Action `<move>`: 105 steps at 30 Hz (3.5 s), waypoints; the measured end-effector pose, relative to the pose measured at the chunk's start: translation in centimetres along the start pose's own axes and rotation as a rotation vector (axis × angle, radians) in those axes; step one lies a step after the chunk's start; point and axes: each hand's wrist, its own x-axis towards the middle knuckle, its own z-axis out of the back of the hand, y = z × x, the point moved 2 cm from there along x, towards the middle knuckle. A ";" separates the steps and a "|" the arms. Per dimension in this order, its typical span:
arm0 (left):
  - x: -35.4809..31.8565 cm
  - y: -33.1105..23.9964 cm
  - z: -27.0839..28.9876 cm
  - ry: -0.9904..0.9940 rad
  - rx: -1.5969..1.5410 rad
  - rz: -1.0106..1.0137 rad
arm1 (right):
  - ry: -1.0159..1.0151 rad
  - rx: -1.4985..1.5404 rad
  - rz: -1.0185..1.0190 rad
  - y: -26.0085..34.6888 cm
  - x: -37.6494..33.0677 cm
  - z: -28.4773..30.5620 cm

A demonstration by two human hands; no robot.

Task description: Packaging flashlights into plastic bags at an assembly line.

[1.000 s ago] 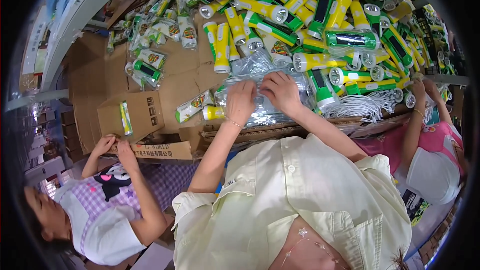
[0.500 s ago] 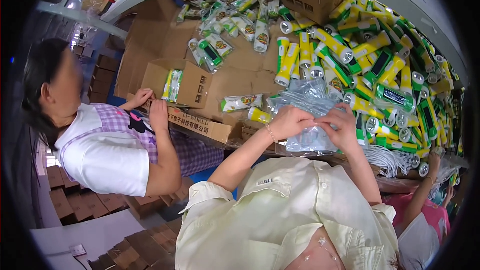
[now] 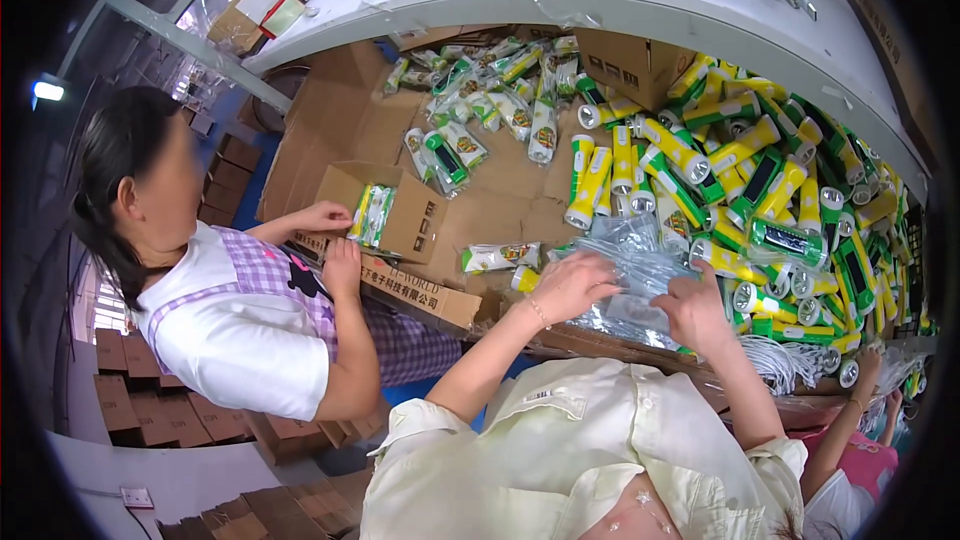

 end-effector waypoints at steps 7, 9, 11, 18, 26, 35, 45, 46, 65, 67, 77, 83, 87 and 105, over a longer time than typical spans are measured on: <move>-0.2 -0.9 -0.2 0.164 0.020 0.228 | -0.105 0.035 -0.001 1.2 1.0 0.2; -0.2 -0.9 0.3 0.078 0.057 0.178 | -0.045 -0.004 -0.008 0.9 0.4 -0.2; 0.1 -0.8 0.7 -0.095 0.248 0.130 | 0.010 -0.018 -0.052 -0.2 -1.0 0.0; -1.3 4.0 1.8 -0.016 -0.103 0.566 | 0.169 0.456 -0.194 -5.9 -2.8 3.7; -0.2 3.1 0.4 0.027 -0.267 0.596 | -0.382 0.036 -0.609 -16.1 1.0 7.9; 1.2 3.2 -0.3 0.058 -0.186 0.629 | 0.354 -0.452 -0.575 -16.3 18.2 -1.7; 1.0 2.9 -0.3 0.029 -0.179 0.605 | 0.321 -1.045 -0.391 -14.2 17.6 -6.2; 0.9 2.8 -0.2 0.015 -0.179 0.595 | 0.291 -1.059 -0.368 -14.4 16.9 -6.3; 0.7 1.4 -0.5 -0.022 -0.335 0.518 | -0.040 0.816 -0.243 -1.4 3.7 0.3; 0.0 2.3 -1.4 -0.048 -0.306 0.451 | -0.122 0.766 -0.162 -1.2 2.6 -1.8; -1.4 0.8 -0.2 -0.064 -0.606 0.561 | 0.016 0.223 -0.036 0.3 3.7 -1.9; -0.6 0.2 0.5 -0.262 -0.314 0.373 | 0.332 -0.279 -0.167 2.4 3.9 0.3; -0.2 -2.2 1.2 -0.195 -0.127 0.271 | 0.408 -0.214 -0.230 1.3 3.9 -3.0; -0.3 2.7 -1.9 -0.058 -0.381 0.553 | 0.110 -0.255 -0.500 -9.2 -15.5 3.2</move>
